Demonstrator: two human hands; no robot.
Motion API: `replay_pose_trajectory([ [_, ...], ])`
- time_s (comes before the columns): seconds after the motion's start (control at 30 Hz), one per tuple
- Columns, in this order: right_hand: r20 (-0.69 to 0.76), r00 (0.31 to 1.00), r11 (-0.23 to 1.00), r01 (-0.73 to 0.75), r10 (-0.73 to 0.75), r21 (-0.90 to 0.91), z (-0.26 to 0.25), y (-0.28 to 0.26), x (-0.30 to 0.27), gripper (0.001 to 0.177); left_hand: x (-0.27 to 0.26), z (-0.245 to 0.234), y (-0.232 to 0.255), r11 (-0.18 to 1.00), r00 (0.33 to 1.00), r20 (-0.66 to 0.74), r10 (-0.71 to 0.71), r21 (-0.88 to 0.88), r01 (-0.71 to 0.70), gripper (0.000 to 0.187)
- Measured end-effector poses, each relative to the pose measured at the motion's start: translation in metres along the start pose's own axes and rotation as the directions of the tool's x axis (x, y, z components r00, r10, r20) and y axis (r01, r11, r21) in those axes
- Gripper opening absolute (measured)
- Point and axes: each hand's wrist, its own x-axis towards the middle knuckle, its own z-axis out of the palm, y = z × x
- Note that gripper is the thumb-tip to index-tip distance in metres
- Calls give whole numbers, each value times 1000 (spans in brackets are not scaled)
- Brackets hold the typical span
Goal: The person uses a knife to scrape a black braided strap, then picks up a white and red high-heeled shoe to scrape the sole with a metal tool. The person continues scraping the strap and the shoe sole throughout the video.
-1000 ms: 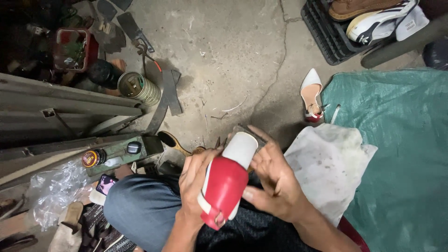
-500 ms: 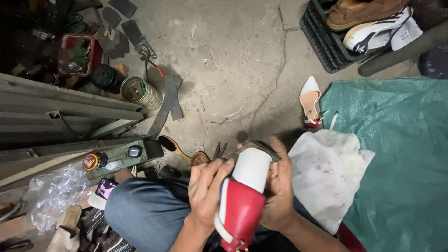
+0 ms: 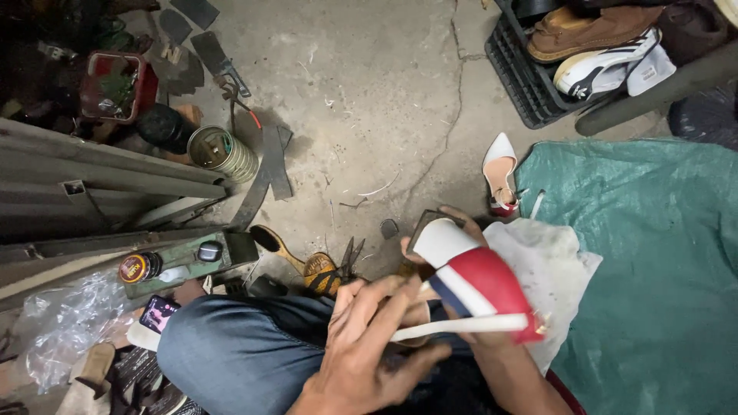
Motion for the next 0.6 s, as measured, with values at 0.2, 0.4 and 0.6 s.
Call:
replay_pose_trajectory([
  [0.2, 114, 993, 989, -26, 9, 145, 9, -19, 2, 76, -1, -17, -3, 902, 984, 93, -153, -394, 178, 43],
  [0.4, -61, 885, 859, -429, 462, 280, 14, -27, -6, 45, -2, -13, -21, 922, 966, 22, -258, -292, 253, 35],
  [0.6, 201, 966, 835, -25, 162, -549, 28, -35, -25, 93, -7, -22, -34, 936, 982, 114, -151, -303, 180, 56],
])
